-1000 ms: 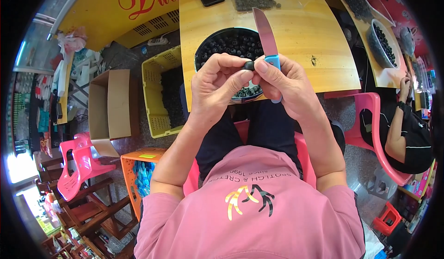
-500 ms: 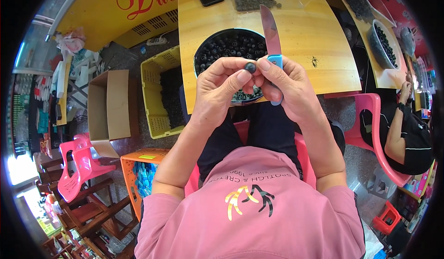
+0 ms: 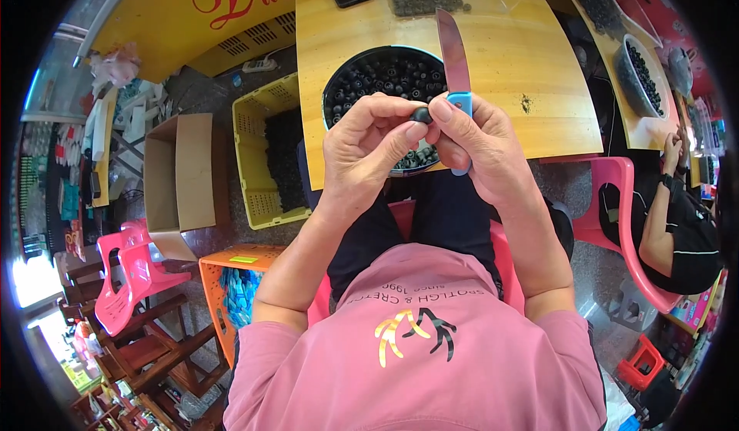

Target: Trimming the stems or cleaning small dark betel nuts using a paring knife.

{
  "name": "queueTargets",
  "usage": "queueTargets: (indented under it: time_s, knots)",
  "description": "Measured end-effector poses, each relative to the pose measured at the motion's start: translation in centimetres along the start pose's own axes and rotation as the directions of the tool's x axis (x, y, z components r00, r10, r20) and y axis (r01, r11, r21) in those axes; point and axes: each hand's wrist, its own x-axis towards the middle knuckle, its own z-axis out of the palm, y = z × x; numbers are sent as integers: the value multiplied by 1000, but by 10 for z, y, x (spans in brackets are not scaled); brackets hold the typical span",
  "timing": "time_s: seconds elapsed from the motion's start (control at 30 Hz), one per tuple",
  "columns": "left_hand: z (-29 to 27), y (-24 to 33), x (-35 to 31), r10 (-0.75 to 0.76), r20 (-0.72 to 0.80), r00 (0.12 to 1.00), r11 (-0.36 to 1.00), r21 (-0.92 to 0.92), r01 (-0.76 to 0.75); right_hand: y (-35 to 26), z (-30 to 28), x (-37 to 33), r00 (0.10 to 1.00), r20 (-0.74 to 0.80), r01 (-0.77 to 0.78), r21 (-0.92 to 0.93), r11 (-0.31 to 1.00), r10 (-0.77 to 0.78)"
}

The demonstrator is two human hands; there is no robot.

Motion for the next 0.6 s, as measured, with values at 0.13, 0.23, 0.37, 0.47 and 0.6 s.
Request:
queueTargets:
  time_s: [0.13,0.23,0.37,0.47,0.6]
  knots:
    - [7,4,-2,50,-28,998,994,99,-47,2,0,-1,1000,-3,-17,34,999,18]
    - [10,4,-3,156,-26,987,963,227,-147,4,-3,-1,999,26,-21,51,998,20]
    - [11,3,-3,236,-43,971,918,338,-209,6,0,-2,999,29,-17,60,998,15]
    - [10,3,-2,272,-54,961,882,414,-226,6,0,-1,999,31,-36,64,997,34]
    - [8,12,0,295,-39,955,763,612,-211,6,3,-5,998,-9,57,-139,989,-58]
